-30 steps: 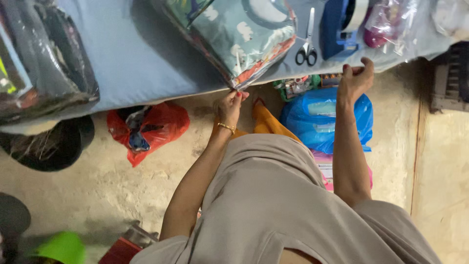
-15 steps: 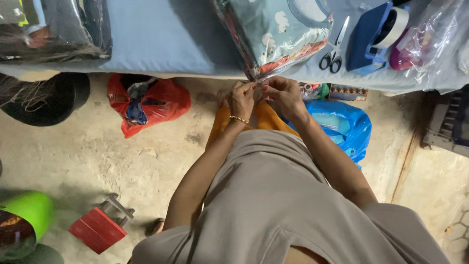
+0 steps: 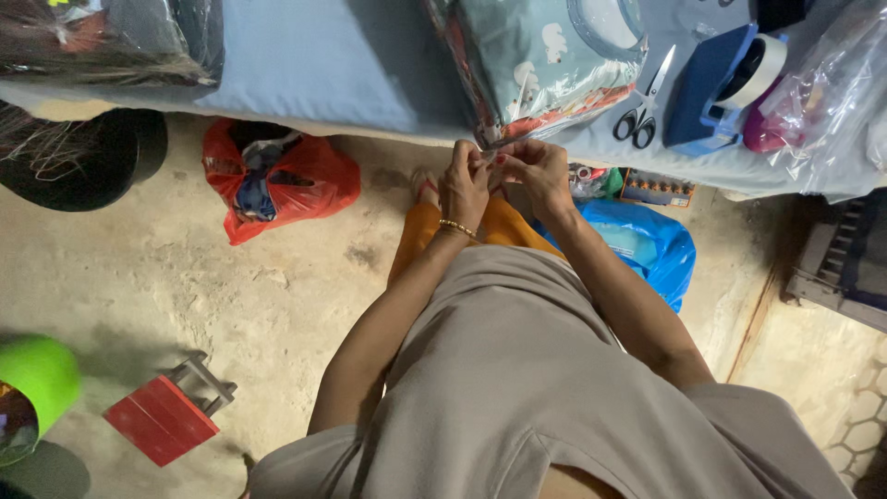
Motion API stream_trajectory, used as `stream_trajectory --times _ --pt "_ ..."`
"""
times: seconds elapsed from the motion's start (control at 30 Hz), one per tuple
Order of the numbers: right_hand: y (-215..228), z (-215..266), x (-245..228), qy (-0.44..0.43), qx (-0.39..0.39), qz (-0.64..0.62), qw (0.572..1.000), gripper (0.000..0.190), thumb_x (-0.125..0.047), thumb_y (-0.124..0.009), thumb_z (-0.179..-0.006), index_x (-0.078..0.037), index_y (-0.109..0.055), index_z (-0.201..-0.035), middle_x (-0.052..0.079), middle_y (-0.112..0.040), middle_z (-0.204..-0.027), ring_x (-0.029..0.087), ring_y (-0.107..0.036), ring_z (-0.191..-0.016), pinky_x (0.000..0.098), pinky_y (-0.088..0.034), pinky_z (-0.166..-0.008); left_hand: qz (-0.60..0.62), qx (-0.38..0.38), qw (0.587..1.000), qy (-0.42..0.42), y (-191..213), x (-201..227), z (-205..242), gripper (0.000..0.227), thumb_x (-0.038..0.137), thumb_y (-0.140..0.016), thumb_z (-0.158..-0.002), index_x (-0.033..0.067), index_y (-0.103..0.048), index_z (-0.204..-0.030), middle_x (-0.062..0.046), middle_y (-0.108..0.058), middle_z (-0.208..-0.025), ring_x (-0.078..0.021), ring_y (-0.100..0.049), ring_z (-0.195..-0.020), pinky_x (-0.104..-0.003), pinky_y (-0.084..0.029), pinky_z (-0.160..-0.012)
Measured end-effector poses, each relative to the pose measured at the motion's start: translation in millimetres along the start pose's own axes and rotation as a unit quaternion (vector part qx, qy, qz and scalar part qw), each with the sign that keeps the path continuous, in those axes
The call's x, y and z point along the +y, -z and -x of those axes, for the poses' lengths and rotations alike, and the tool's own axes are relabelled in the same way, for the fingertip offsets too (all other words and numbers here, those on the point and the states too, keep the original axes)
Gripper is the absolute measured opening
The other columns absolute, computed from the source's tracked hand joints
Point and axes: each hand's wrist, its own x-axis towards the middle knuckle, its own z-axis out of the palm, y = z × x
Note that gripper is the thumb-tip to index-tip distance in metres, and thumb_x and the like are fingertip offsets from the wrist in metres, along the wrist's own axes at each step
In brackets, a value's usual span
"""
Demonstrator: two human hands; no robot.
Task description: The person packs clothes into plastic bags by hand, using scissors and tape to seal the packages. They organize stacks of folded laundry on a table, spray a liquid onto some items, and handle clothes hangers.
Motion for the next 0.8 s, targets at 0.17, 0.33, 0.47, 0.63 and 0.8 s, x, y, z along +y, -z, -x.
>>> stream_trajectory --times 0.17,0.33,0.47,0.63,0.8 --pt "-3.2 -2.2 8.2 -0.002 0.037 0.037 0.999 0.01 -0.003 -0.074 -0.092 0.006 -0.07 -0.095 0.008 -0.074 -0.082 0.011 -0.068 -0.069 0.0254 -0.056 -0.061 0.009 0.018 0.997 -0.074 0.4 -1.4 1.2 0.016 0.006 -0.069 -0.092 0.0062 -0.06 -0.104 -0.012 -0.072 -0.091 -0.0312 -0.072 -0.085 -0.042 -0.055 -0.075" --pt "-2.5 -1.3 14.8 0.024 0.082 0.091 0.992 0.01 -0.005 -0.075 -0.091 0.004 -0.073 -0.096 0.006 -0.074 -0.083 0.008 -0.065 -0.069 0.0229 -0.053 -0.06 0.0 0.028 0.994 -0.102 2.8 -0.3 4.4 0.013 0.006 -0.067 -0.094 0.0055 -0.071 -0.105 -0.012 -0.073 -0.097 -0.0328 -0.071 -0.088 -0.041 -0.055 -0.077" --pt "-10.7 6.8 13.4 0.01 0.098 0.033 0.995 0.007 -0.003 -0.074 -0.091 0.003 -0.07 -0.093 0.007 -0.073 -0.08 0.01 -0.066 -0.064 0.0245 -0.053 -0.053 -0.004 0.021 0.996 -0.087 2.2 -3.3 4.2 0.014 0.006 -0.067 -0.092 0.005 -0.075 -0.104 -0.012 -0.073 -0.097 -0.0315 -0.072 -0.088 -0.04 -0.055 -0.077" --pt "-18.1 11.5 13.8 0.05 0.124 -0.022 0.991 0.018 0.001 -0.075 -0.091 -0.002 -0.058 -0.092 0.006 -0.066 -0.075 0.01 -0.061 -0.057 0.0256 -0.047 -0.044 0.05 0.009 0.998 -0.039 -0.3 -9.3 -0.7 0.018 0.002 -0.065 -0.087 0.0037 -0.077 -0.1 -0.011 -0.076 -0.092 -0.0236 -0.074 -0.079 -0.034 -0.058 -0.073" --pt "-23.9 16.6 8.0 0.009 0.113 -0.008 0.994 0.005 -0.001 -0.07 -0.094 0.002 -0.068 -0.091 0.006 -0.071 -0.077 0.009 -0.064 -0.057 0.0243 -0.05 -0.047 0.116 -0.024 0.99 0.076 -7.7 -15.2 -2.2 0.012 -0.001 -0.07 -0.087 0.0009 -0.077 -0.097 -0.009 -0.077 -0.079 -0.0124 -0.072 -0.067 -0.029 -0.057 -0.064"
